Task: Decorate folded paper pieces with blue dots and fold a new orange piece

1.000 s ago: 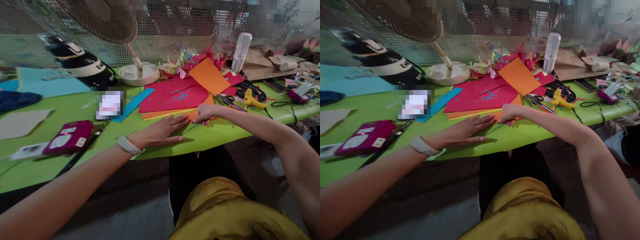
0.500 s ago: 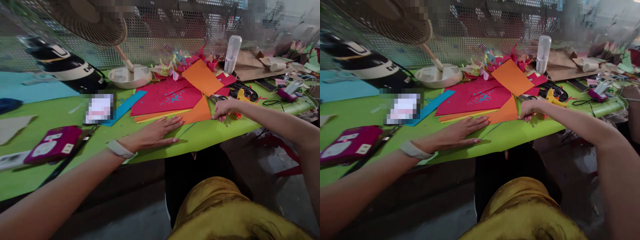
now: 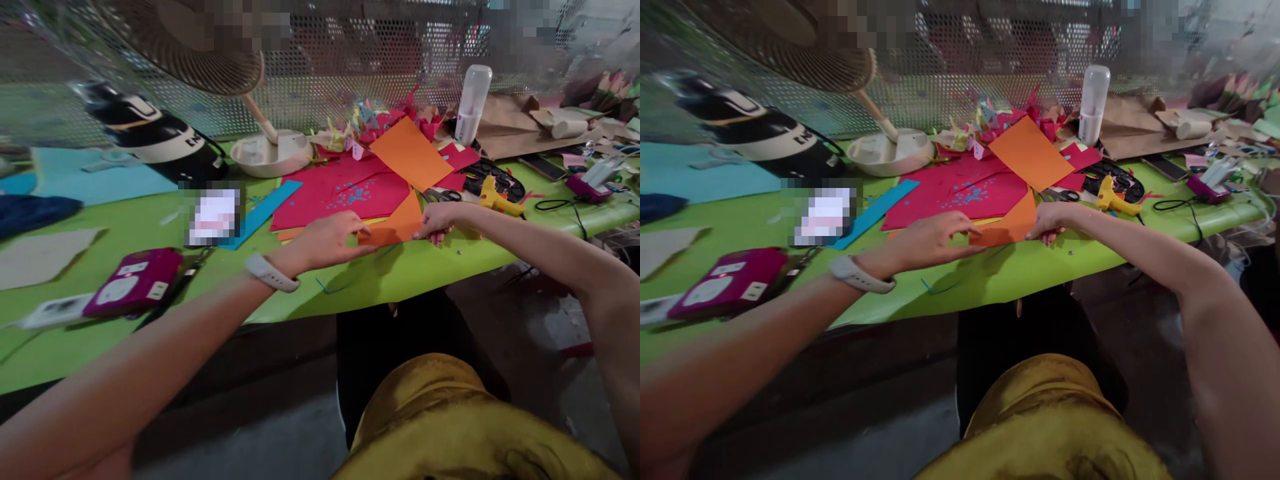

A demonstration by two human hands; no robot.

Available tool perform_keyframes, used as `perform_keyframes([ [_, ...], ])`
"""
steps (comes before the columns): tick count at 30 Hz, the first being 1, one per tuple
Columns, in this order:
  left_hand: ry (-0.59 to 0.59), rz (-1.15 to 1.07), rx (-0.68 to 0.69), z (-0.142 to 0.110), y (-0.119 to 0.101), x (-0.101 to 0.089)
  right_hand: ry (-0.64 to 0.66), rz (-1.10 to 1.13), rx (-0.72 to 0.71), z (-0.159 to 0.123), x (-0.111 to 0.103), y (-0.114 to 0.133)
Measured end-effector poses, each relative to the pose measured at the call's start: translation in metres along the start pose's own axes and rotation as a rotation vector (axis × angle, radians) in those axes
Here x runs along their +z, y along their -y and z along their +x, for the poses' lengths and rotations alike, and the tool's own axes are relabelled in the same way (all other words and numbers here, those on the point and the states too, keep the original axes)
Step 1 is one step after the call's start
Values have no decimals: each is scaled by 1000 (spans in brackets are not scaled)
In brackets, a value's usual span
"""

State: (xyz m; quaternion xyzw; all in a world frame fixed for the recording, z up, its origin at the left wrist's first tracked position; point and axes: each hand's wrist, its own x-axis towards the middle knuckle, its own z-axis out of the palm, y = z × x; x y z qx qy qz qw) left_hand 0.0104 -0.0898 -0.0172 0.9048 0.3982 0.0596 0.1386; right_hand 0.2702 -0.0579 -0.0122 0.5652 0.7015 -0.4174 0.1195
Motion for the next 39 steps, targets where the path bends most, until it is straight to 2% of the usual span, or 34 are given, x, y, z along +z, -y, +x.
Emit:
perform_keyframes([
  [2, 49, -118, -120, 18, -10, 2, -3, -3, -2, 3, 0, -3],
  [6, 302, -520, -343, 50, -28, 13, -4, 8, 5, 7, 0, -7],
  [9, 364, -586, -399, 61, -30, 20, -13, 4, -1, 10, 1, -9],
  [12, 386, -563, -433, 64, -23, 23, -10, 4, -11, 12, 2, -11],
  [16, 413, -536, -464, 56, -7, 19, -12, 19, -21, 9, 3, -10],
  [27, 420, -510, -563, -1, 42, 5, -46, 42, -27, -2, 4, -9],
  [30, 356, -520, -557, -6, 45, 1, -116, 29, -40, -8, 9, -7],
  [35, -71, -516, -457, -3, 40, 3, -404, -89, -126, -24, 19, -8],
  [37, -129, -418, -390, 4, 39, 9, -487, -86, -109, -32, 18, -14],
  [39, -123, -315, -326, 12, 38, 14, -579, -112, -94, -40, 15, -23],
])
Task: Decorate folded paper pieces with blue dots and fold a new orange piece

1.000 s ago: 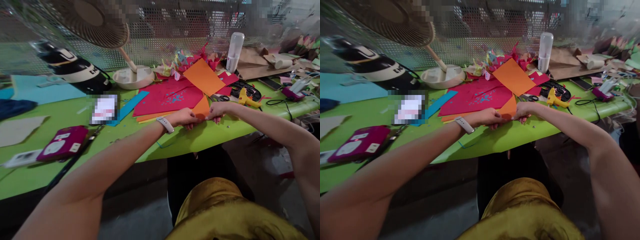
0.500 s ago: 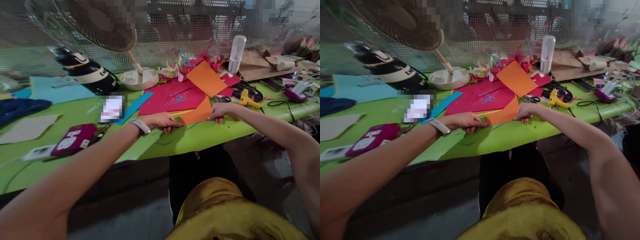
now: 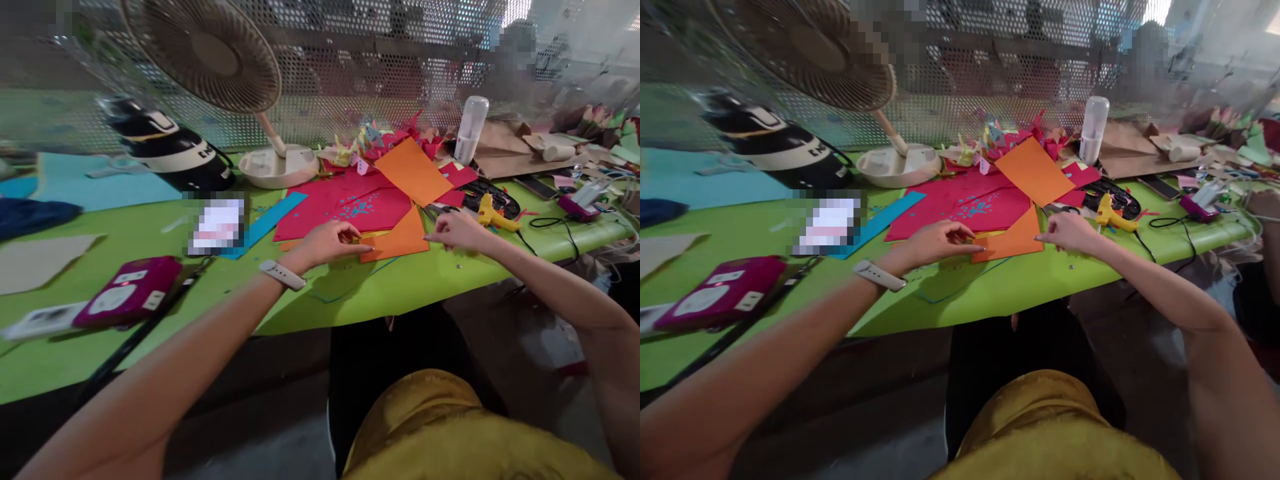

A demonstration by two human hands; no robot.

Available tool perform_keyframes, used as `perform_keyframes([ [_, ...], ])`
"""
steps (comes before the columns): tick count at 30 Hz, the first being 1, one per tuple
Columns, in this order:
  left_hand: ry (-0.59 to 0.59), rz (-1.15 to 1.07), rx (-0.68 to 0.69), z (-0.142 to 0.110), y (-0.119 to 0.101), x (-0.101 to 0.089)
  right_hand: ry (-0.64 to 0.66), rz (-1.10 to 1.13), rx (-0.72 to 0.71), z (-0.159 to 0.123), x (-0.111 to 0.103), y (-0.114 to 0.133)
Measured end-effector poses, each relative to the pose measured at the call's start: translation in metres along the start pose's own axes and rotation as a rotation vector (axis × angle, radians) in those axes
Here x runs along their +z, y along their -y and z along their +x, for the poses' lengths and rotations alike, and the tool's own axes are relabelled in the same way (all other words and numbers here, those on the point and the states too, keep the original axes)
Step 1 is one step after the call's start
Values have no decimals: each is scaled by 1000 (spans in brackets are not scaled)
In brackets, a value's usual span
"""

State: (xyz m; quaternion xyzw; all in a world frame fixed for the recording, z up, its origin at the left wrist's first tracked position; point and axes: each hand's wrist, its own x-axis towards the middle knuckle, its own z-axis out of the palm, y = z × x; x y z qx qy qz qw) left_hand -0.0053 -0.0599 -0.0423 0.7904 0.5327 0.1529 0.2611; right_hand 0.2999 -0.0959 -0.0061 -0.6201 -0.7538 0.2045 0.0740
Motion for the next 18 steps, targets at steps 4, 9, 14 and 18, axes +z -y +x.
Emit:
perform_keyframes([
  [4, 62, 25, 79, 9, -7, 8, -186, -140, 35, -6, -19, -22],
  [9, 122, -143, 22, 3, -9, -2, -239, -231, 92, -5, -33, -40],
  [14, 16, -271, 22, -10, 10, -20, -179, -294, 82, -2, -24, -46],
  [18, -51, -419, -16, -20, 23, -26, -122, -349, 57, 2, -14, -45],
])
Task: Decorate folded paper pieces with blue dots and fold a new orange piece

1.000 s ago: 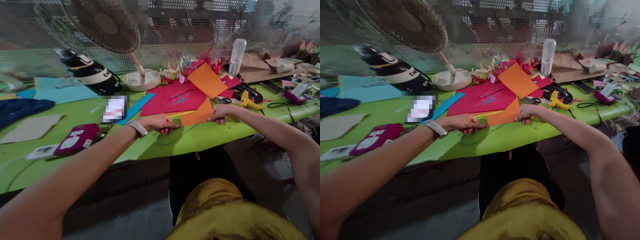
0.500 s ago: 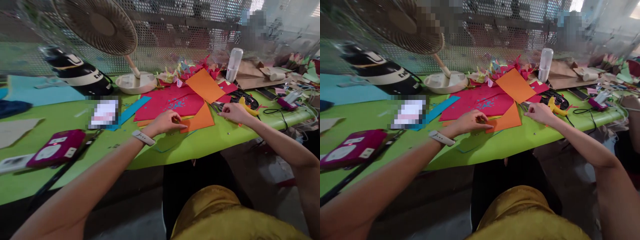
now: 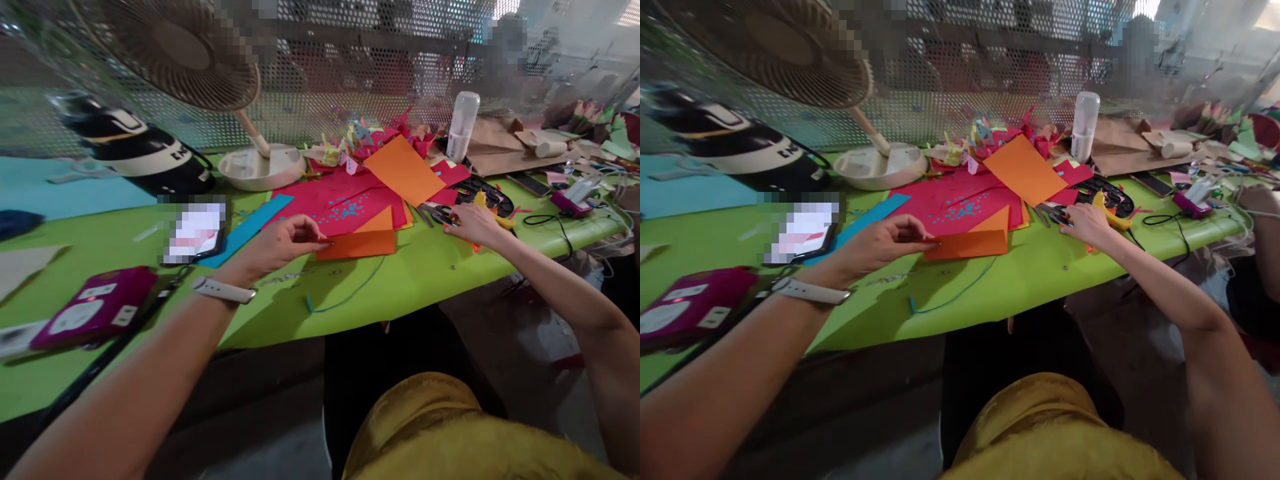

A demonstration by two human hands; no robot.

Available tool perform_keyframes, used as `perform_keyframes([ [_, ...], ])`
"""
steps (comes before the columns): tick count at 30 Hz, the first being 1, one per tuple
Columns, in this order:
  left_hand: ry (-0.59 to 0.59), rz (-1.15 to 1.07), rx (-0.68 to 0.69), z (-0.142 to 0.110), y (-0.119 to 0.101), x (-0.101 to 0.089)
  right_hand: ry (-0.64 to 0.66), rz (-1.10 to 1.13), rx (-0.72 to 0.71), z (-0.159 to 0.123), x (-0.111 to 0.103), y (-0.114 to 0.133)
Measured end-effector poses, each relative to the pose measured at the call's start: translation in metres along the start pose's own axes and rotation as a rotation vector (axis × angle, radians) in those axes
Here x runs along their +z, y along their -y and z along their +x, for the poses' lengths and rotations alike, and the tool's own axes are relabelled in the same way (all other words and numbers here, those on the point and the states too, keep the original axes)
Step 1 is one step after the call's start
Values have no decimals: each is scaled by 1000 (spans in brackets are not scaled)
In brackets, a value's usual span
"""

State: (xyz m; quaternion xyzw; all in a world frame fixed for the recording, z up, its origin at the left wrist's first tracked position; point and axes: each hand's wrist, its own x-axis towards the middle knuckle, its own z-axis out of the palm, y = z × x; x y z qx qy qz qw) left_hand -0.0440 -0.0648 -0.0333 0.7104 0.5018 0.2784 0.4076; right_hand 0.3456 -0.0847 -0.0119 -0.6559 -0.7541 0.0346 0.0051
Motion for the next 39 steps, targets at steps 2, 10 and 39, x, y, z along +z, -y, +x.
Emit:
perform_keyframes([
  [2, -20, 14, -26, -5, 2, -1, 7, 10, -4, 2, 1, 1],
  [10, -149, -32, -26, -11, 1, 3, -59, 32, -7, -7, -13, -16],
  [39, -473, -472, -55, 6, 40, 18, -74, 196, -230, 52, 15, 74],
])
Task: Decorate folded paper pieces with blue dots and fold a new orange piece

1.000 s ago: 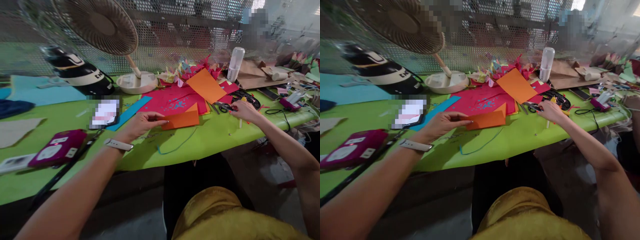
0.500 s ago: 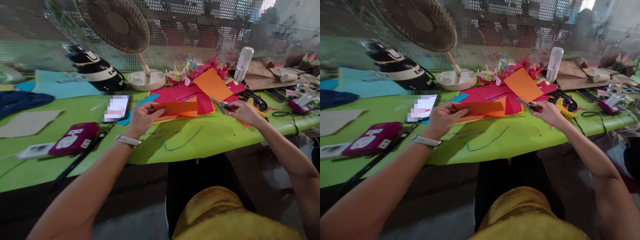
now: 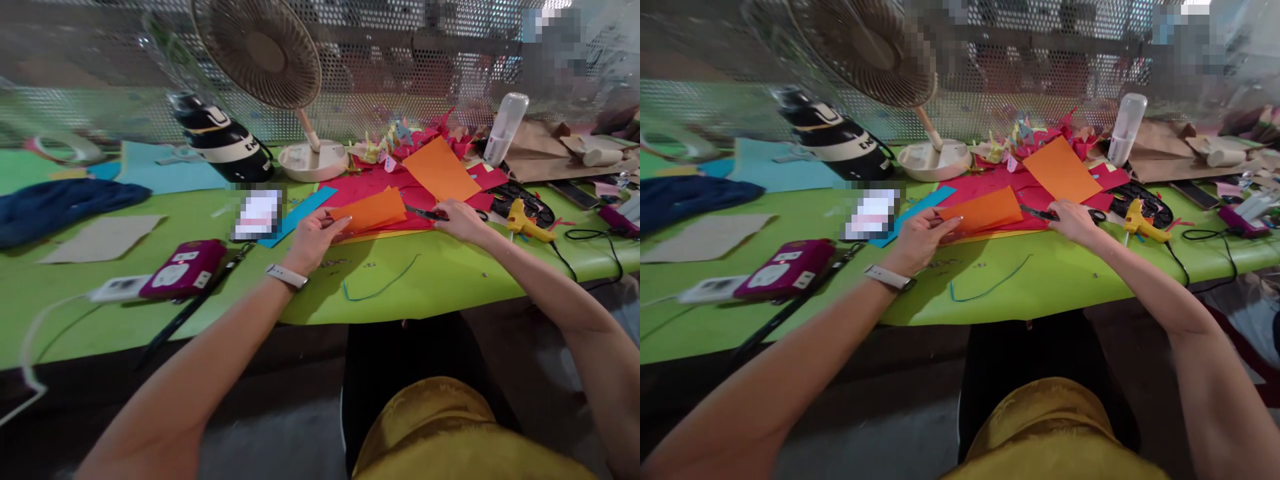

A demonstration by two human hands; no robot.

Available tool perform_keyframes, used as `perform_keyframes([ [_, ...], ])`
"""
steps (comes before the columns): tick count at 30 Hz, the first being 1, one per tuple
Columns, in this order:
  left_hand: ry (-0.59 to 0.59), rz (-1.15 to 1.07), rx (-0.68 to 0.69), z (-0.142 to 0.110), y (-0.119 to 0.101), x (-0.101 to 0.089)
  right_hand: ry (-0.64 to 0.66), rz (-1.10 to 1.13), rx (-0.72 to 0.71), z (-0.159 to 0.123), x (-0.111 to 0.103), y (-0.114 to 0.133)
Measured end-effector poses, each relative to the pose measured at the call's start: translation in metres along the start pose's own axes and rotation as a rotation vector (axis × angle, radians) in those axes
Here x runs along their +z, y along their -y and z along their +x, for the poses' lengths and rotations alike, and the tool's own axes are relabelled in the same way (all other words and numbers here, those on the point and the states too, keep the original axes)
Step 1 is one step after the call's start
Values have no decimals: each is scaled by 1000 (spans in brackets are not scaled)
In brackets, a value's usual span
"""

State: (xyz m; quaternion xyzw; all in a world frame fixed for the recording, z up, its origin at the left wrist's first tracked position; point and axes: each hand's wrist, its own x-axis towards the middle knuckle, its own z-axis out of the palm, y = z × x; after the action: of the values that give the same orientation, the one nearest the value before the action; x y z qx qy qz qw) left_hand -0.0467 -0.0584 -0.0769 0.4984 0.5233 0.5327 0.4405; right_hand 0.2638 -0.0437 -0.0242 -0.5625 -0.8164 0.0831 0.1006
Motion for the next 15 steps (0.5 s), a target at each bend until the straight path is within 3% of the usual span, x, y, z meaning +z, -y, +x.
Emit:
perform_keyframes([
  [2, 21, 179, 80, 2, 2, -3, 6, -19, -11, 4, 2, -1],
  [6, -69, 704, 475, 0, -5, -9, 16, -38, -25, 11, 6, -7],
  [7, -44, 814, 564, -2, -8, -9, 16, -36, -31, 12, 8, -9],
  [9, 157, 988, 682, -6, -13, -7, 12, -30, -49, 13, 10, -12],
  [12, 433, 1219, 671, -12, -16, 0, 2, -27, -79, 15, 13, -17],
  [15, 469, 1357, 590, -13, -16, 6, 4, -28, -108, 16, 15, -21],
])
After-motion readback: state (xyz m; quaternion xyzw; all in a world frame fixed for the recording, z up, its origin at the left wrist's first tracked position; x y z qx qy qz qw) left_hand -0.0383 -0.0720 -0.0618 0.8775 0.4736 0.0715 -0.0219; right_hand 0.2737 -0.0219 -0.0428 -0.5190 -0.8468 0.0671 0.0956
